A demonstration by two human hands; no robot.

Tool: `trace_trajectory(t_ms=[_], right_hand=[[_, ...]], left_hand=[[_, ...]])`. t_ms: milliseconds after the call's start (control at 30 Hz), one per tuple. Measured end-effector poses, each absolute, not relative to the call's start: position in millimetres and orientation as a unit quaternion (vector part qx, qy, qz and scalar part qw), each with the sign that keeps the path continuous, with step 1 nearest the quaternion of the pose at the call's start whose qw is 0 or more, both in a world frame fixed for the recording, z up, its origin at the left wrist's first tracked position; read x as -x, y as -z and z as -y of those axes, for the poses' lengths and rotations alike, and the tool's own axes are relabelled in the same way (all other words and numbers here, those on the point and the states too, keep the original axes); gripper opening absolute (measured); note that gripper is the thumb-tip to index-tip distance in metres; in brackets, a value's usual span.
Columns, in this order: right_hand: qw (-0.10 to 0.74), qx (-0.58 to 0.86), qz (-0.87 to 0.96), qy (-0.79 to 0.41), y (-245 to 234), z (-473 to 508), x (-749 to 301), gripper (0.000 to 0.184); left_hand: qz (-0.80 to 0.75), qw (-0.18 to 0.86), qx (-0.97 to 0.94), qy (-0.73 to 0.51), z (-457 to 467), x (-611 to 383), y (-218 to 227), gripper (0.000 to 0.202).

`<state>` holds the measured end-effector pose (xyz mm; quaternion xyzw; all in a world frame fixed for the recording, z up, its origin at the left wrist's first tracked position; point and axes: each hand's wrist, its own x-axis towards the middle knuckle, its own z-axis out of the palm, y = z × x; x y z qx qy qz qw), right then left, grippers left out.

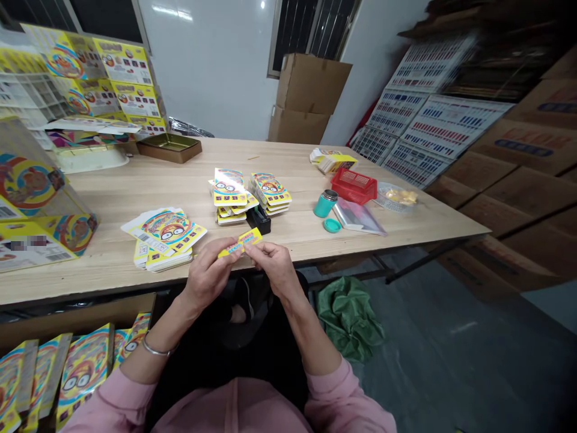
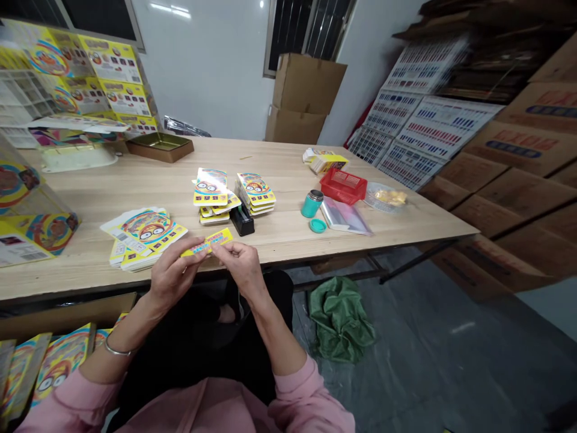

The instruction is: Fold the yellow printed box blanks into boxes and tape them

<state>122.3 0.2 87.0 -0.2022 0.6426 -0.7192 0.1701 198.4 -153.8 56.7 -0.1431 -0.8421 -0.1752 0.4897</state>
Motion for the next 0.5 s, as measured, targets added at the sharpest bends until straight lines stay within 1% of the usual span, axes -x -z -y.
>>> trace_trajectory(t_ms=[100, 200, 300, 400, 500], right_hand=[[0.227, 0.210, -0.613, 0.727, -84, -3, -121, 0.039], [0.325, 0.196, -0.556, 0.739, -78, -5, -118, 0.036], [0.406, 0.178, -0.513, 0.736, -74, -8, -115, 0.039], [0.428, 0.179, -0.517, 0.719, -75, -10, -117, 0.046], [0.419, 0.193, -0.526, 0.714, -73, -7, -119, 0.055]], left_hand=[[0.857, 0.469, 0.138, 0.165, 157, -199, -53, 0.024], [0.859, 0.457, 0.175, 0.150, 161, -202, -53, 0.029], [0.860, 0.440, 0.219, 0.138, 163, -207, -57, 0.032], [0.867, 0.422, 0.224, 0.140, 162, -211, -64, 0.029], [0.863, 0.437, 0.191, 0.166, 153, -211, -74, 0.022]])
